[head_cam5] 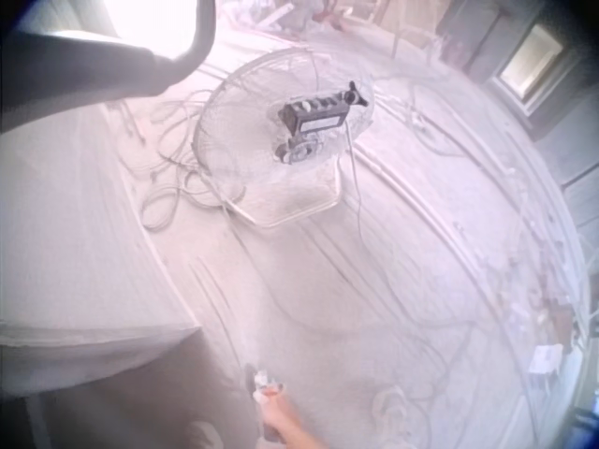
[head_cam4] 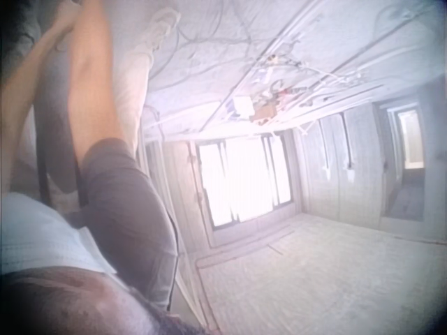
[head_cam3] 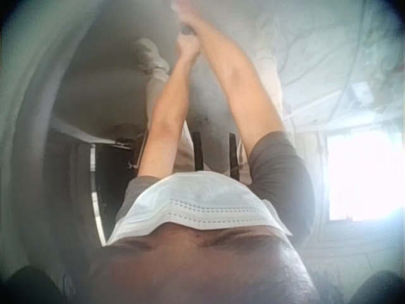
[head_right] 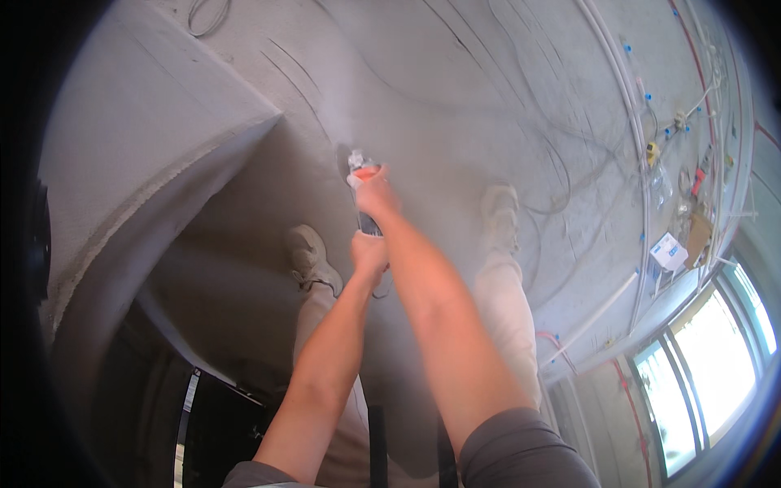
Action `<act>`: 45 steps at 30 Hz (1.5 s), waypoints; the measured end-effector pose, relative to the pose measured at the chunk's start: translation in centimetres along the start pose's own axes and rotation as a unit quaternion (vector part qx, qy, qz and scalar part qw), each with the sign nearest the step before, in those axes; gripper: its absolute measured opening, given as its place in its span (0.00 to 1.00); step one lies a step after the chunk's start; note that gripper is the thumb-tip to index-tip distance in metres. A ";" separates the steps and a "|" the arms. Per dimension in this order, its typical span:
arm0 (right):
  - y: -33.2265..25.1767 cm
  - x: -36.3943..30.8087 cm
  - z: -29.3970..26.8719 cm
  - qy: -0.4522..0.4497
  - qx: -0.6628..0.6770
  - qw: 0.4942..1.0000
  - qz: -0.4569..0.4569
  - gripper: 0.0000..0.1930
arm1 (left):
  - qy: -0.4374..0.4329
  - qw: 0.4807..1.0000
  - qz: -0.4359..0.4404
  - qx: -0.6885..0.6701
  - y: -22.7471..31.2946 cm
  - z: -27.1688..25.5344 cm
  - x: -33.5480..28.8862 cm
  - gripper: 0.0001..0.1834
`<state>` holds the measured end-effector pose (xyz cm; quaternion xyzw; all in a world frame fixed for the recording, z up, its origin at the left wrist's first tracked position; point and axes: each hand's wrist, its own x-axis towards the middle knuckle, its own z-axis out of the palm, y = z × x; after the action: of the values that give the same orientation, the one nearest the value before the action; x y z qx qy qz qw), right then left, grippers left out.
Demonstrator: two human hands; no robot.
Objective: The person uses an angle grinder to smooth a concrete floor surface. They move the tool in sweeping arcs across the floor, generating dust as they work. The person repositions their stance several times to reach different areas while maintaining continuous grinding.
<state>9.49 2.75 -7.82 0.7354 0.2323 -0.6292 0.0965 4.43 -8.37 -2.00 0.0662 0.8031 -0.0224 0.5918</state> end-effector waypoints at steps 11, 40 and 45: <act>3.1 -1.7 0.2 -0.003 -0.035 0.998 0.053 0.54 | -0.003 0.999 -0.046 0.024 -3.2 1.4 -1.0 0.34; 14.5 -3.4 4.9 0.025 -0.001 0.999 0.048 0.58 | 0.039 0.988 -0.020 0.147 -11.5 1.3 -4.5 0.31; 10.9 -2.6 3.8 0.072 0.041 0.995 -0.052 0.57 | 0.046 0.996 0.040 0.059 -9.3 1.6 -2.6 0.32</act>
<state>10.95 -8.97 -7.66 0.7692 0.2502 -0.5878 0.0164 5.44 -17.95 -0.34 0.1344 0.8232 -0.0433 0.5499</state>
